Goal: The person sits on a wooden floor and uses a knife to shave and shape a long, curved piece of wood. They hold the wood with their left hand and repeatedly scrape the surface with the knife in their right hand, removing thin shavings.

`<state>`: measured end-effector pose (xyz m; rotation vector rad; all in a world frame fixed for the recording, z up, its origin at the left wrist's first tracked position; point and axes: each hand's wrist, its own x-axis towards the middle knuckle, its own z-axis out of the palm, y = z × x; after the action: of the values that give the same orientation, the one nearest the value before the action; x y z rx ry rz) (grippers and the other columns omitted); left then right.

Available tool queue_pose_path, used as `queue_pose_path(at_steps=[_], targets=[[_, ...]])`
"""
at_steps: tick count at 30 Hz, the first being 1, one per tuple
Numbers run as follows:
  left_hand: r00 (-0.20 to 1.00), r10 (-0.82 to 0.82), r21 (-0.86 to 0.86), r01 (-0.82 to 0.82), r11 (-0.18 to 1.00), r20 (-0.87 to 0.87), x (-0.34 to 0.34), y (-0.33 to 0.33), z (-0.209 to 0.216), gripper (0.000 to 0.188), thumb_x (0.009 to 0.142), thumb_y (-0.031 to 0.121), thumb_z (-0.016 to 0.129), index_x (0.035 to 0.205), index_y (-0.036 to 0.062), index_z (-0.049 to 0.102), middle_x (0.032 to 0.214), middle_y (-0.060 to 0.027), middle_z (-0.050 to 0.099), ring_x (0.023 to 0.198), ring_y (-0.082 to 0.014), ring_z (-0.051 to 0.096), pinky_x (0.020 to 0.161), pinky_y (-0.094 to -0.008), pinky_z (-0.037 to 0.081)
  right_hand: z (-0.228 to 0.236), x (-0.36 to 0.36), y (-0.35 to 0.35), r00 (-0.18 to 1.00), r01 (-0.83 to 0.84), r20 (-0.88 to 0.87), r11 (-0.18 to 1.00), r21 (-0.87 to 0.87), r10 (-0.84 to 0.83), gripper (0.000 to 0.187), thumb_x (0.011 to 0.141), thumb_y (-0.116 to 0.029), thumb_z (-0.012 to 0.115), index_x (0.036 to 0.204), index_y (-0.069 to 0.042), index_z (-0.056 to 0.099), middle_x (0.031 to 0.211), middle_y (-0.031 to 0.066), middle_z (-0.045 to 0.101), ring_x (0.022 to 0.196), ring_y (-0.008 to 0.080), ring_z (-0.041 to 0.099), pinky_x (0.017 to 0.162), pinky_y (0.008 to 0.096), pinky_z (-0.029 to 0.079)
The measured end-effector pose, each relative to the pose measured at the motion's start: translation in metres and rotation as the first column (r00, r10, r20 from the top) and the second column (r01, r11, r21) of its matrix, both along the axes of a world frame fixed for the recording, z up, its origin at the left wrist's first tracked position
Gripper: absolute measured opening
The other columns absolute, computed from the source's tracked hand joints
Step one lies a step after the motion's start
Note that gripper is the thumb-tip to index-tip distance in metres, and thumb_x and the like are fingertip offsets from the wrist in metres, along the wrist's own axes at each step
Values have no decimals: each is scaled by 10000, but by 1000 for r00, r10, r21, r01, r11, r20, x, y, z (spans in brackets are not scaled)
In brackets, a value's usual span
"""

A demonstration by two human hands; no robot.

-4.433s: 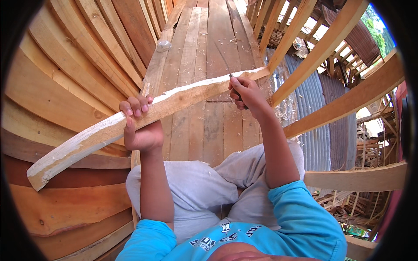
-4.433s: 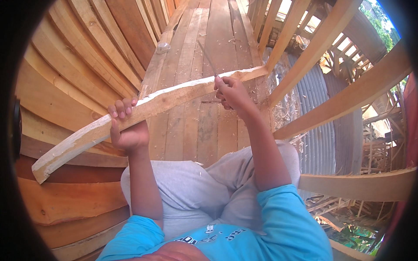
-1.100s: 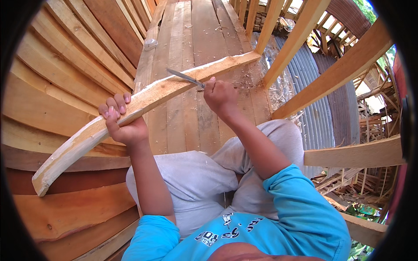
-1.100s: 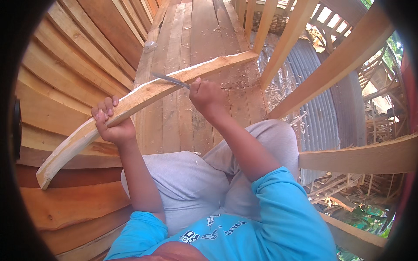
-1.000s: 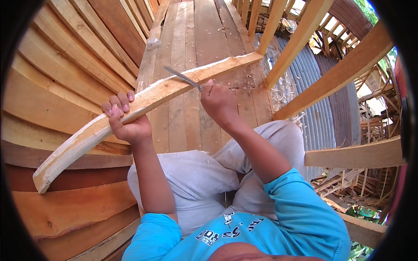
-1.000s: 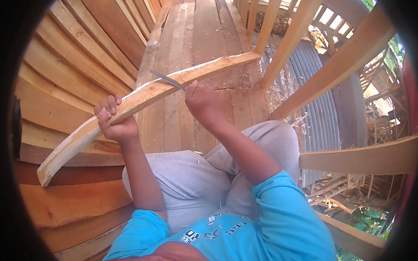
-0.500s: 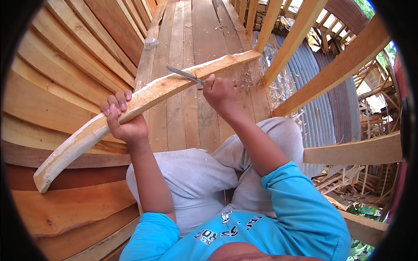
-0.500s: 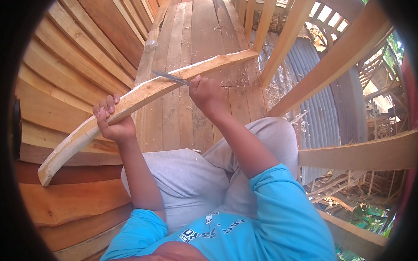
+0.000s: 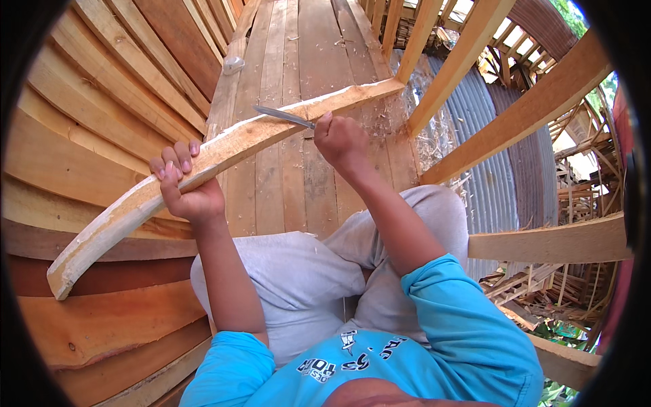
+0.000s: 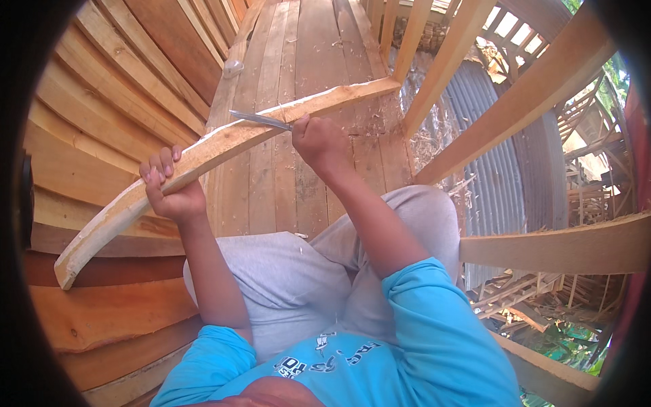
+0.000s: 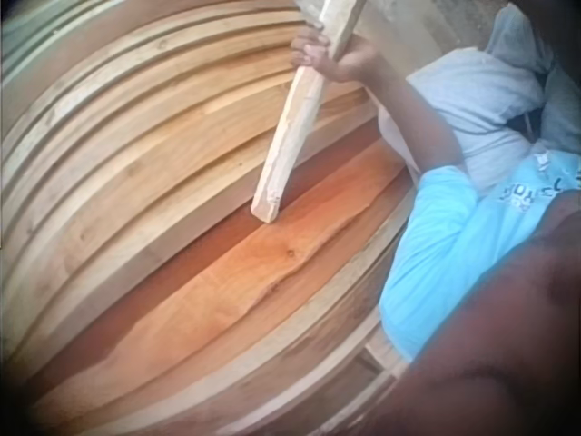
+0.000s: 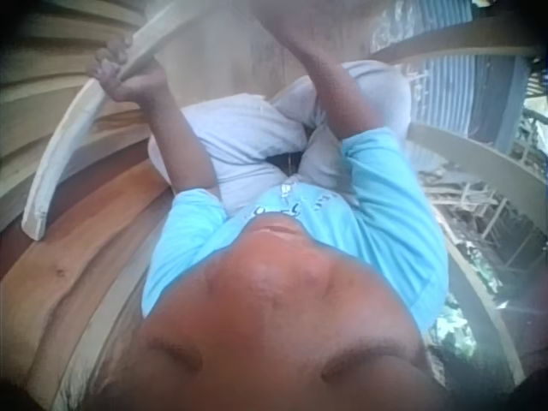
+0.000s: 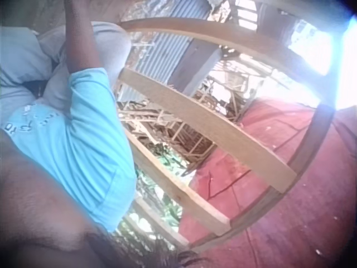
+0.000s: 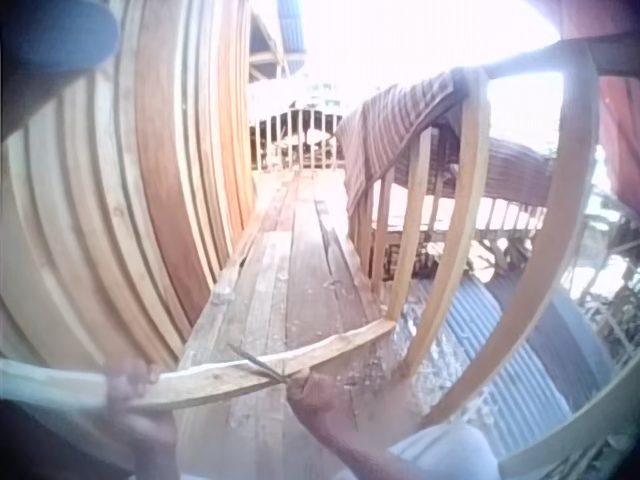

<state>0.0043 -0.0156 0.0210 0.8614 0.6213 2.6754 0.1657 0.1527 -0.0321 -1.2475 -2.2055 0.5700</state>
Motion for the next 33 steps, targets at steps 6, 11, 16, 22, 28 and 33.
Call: queue_pose_path(at_steps=[6,11,16,22,28,33], targets=[[1000,-2,-11,2,1000,3,3,-3,0,220,799,98,566,789,207,376,694,53,325,715,-96,385,850,-320,380,-6,-4,-17,995,100,-24,994,38,-99,558,982,-310,358,657,21,669,692,277,645,662,461,649,662,558,520],[1000,-2,-14,2,1000,-9,0,-3,-2,222,798,95,565,787,205,373,701,49,326,713,-95,385,840,-317,378,-6,-7,-15,985,174,10,983,-58,-174,556,977,-304,365,628,15,658,683,267,641,670,438,654,665,552,513],[1000,-15,-6,15,1000,-5,4,-2,-1,229,795,93,565,780,204,366,700,49,325,711,-94,387,837,-316,378,-10,5,14,998,56,-7,998,30,-56,567,989,-313,340,680,21,677,686,278,642,674,456,654,673,549,527],[1000,-8,-6,8,1000,-22,0,-4,-1,228,799,85,560,779,205,367,699,49,325,712,-93,387,845,-316,376,-13,-6,-17,997,70,34,995,70,-72,565,984,-302,347,668,35,671,681,278,643,675,460,656,674,553,525],[1000,-13,-8,12,1000,-19,0,-6,-3,223,802,86,562,782,204,373,693,52,325,716,-96,389,852,-320,376,-4,-4,-16,994,110,19,991,-81,-108,543,978,-293,363,684,43,672,692,264,652,690,446,659,660,537,531],[999,-31,9,31,999,-25,0,-4,-3,227,806,84,563,786,205,373,703,50,327,720,-98,389,863,-325,378,-29,1,11,992,120,-43,984,133,-115,569,970,-288,352,610,41,644,650,251,640,638,438,648,639,527,530]])
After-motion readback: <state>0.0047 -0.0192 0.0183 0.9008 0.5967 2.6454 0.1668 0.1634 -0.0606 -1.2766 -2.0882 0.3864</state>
